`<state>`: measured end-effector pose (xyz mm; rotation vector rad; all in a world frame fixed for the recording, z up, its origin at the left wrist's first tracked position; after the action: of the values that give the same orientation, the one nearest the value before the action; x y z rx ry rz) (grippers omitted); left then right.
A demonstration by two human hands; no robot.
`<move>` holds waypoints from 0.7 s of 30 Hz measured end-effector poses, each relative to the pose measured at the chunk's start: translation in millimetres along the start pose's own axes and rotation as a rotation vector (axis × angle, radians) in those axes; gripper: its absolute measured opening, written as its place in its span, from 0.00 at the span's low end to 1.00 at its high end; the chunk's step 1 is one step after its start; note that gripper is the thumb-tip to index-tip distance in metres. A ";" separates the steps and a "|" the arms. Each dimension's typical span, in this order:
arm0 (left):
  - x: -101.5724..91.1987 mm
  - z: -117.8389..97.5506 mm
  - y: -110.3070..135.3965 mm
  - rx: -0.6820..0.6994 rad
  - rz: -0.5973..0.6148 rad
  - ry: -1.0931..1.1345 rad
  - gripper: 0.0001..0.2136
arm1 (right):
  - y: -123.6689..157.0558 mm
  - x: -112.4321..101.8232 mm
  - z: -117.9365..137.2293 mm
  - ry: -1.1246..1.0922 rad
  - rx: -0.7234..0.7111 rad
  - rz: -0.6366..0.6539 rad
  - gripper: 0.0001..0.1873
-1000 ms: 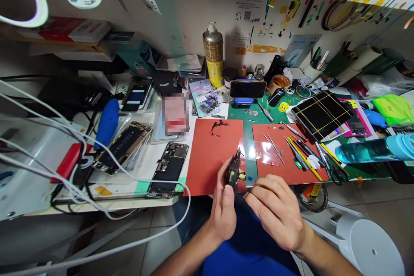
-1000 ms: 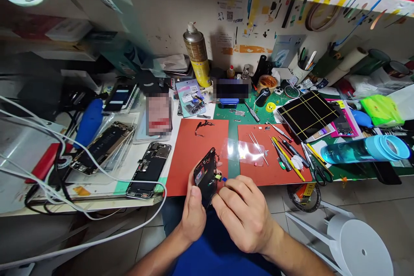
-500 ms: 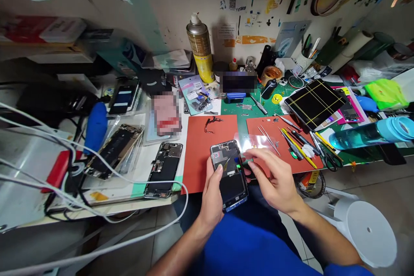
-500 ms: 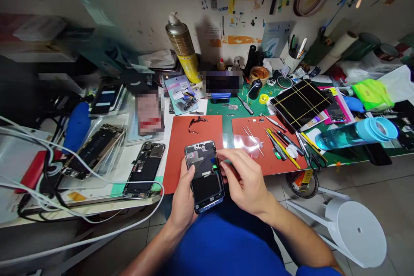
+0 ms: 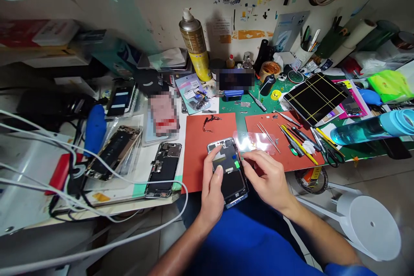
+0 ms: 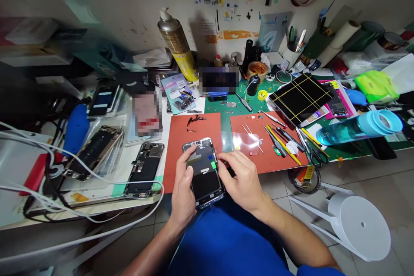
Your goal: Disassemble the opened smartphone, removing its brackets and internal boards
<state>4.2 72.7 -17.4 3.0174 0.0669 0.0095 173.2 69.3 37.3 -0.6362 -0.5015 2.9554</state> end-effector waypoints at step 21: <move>0.0 -13.0 -0.9 0.214 -0.084 -0.280 0.08 | 7.7 8.8 -19.6 -0.136 0.224 -0.065 0.06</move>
<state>4.0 75.3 -4.6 3.1888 0.1780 -0.4538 173.2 69.1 14.5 -0.3908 -0.1899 2.9459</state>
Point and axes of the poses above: each hand's wrist, its own y-axis away from the middle knuckle, its own x-axis out of the palm, z = x × y, the point moved 8 cm from there along -y, towards the middle knuckle, and after that the axes turned 5 degrees about -y, right-handed, at the moved point
